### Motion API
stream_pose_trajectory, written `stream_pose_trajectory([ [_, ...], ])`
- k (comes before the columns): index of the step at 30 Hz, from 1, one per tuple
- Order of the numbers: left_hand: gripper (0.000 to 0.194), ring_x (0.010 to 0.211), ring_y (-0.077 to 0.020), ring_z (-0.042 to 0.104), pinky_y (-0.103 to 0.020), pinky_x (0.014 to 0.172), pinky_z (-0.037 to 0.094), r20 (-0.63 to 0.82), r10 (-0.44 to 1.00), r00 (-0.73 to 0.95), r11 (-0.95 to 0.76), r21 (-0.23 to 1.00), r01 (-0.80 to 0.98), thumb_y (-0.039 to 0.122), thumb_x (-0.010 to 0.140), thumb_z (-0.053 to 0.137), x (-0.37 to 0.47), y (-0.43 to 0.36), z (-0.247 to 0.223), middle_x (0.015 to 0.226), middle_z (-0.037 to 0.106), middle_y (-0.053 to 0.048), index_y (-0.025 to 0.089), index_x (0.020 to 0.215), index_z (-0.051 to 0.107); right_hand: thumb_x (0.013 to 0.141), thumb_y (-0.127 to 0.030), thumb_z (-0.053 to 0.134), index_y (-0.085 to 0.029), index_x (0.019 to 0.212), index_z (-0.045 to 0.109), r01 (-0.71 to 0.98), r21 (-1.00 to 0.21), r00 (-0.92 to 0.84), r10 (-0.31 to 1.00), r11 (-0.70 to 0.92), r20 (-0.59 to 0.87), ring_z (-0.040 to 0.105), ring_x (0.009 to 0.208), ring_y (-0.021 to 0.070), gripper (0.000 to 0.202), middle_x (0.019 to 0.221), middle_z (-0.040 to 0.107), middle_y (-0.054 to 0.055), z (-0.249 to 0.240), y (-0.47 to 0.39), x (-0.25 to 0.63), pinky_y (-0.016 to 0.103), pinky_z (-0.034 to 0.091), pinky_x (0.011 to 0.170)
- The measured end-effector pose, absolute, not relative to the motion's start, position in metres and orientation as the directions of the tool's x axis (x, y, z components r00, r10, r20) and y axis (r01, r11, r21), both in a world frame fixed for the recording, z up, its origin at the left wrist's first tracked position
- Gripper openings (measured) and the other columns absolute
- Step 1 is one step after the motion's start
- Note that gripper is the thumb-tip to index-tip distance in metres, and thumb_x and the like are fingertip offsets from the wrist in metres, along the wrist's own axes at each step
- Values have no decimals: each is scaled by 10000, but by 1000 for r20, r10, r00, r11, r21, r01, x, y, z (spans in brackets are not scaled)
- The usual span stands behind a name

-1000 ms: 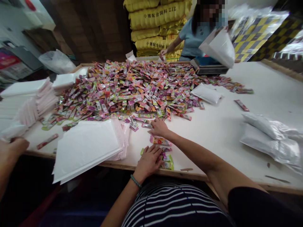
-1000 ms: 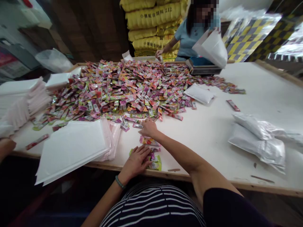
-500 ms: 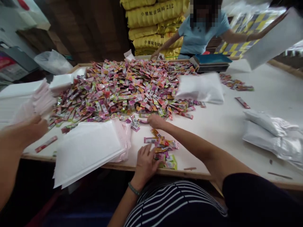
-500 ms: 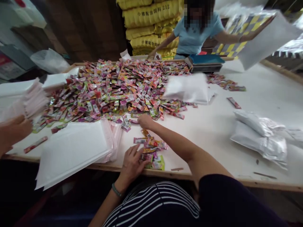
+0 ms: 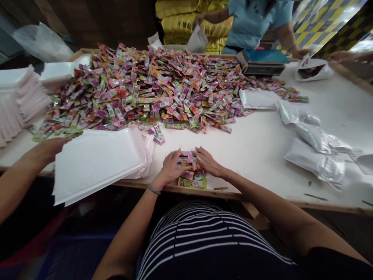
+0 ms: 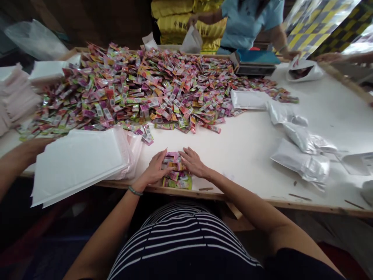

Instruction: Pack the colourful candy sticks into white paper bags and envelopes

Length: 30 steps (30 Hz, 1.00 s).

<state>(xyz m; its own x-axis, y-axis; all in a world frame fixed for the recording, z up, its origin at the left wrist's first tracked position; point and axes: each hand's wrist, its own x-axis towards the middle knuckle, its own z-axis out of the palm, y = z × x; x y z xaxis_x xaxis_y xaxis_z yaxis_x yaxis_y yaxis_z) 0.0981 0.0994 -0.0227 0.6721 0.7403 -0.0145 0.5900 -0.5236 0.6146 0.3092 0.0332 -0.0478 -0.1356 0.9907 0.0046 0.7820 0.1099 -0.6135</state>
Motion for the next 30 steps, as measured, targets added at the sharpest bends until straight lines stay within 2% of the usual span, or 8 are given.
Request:
stream_pose_trajectory([
  [5, 948, 1369, -291, 328, -472, 1140, 294, 4, 645, 764, -562, 680, 471, 397, 759, 710, 86, 80, -2, 1463, 363, -160, 216, 1522, 177, 956, -638, 83, -260, 1551, 113, 689, -723, -129, 990, 49, -57, -90, 1478, 263, 706, 1622, 10, 71, -37, 30, 292, 595, 97, 1169],
  [7, 943, 1386, -316, 286, -502, 1131, 290, -37, 704, 710, -555, 595, 581, 360, 750, 722, 75, 72, 6, 1490, 318, -169, 213, 1515, 189, 956, -637, 79, -270, 1552, 82, 719, -694, -116, 991, 34, -72, -129, 1470, 269, 700, 1620, -55, 56, -28, 34, 294, 615, 59, 1159],
  [9, 763, 1338, -334, 339, -503, 1095, 327, -99, 783, 615, -514, 456, 727, 282, 765, 695, 64, 68, 10, 1430, 386, -183, 158, 1437, 356, 955, -646, 141, -256, 1552, 94, 795, -605, -133, 985, 42, -106, -154, 1462, 295, 714, 1616, -72, 72, -23, 39, 297, 646, 21, 1138],
  [13, 259, 1035, -251, 522, -391, 954, 438, -121, 789, 602, -540, 331, 774, 86, 791, 533, 50, 69, 8, 1025, 589, -98, 142, 1030, 617, 962, -587, 321, -230, 1518, 256, 893, -412, -241, 966, 182, -95, 41, 1474, 323, 664, 1598, 165, 127, -34, 43, 297, 657, 38, 1126],
  [18, 248, 981, -223, 517, -367, 908, 454, 46, 757, 652, -624, 348, 700, 40, 788, 460, 47, 67, 17, 971, 594, -67, 179, 943, 595, 951, -479, 463, -226, 1216, 601, 884, -427, -133, 977, 192, 164, 443, 1228, 264, 392, 1325, 557, 104, -46, 51, 297, 474, 335, 1035],
  [22, 228, 1000, -256, 516, -393, 922, 444, -20, 700, 714, -703, 159, 693, 60, 794, 482, 68, 51, 36, 983, 615, -96, 159, 945, 621, 958, -454, 459, -216, 1070, 664, 874, -464, -83, 985, 145, 151, 484, 1141, 252, 334, 1216, 614, 92, -33, 70, 294, 416, 392, 946],
  [27, 318, 1007, -270, 580, -365, 863, 467, -159, 842, 515, -502, 114, 857, 226, 836, 593, 87, 34, 42, 1099, 593, -144, 117, 1133, 564, 954, -561, 379, -322, 1381, 497, 843, -352, -446, 894, 407, -36, 396, 1310, 294, 503, 1434, 485, 67, -19, 64, 286, 481, 335, 1034],
  [30, 413, 956, -287, 622, -366, 796, 475, -204, 914, 351, -329, 132, 935, 306, 838, 625, 81, 40, 34, 1091, 614, -162, 106, 1187, 528, 774, -776, 490, -237, 1528, 250, 864, -291, -448, 891, 410, -76, 276, 1389, 393, 958, 1547, 303, 147, -27, 41, 285, 565, 281, 1073],
])
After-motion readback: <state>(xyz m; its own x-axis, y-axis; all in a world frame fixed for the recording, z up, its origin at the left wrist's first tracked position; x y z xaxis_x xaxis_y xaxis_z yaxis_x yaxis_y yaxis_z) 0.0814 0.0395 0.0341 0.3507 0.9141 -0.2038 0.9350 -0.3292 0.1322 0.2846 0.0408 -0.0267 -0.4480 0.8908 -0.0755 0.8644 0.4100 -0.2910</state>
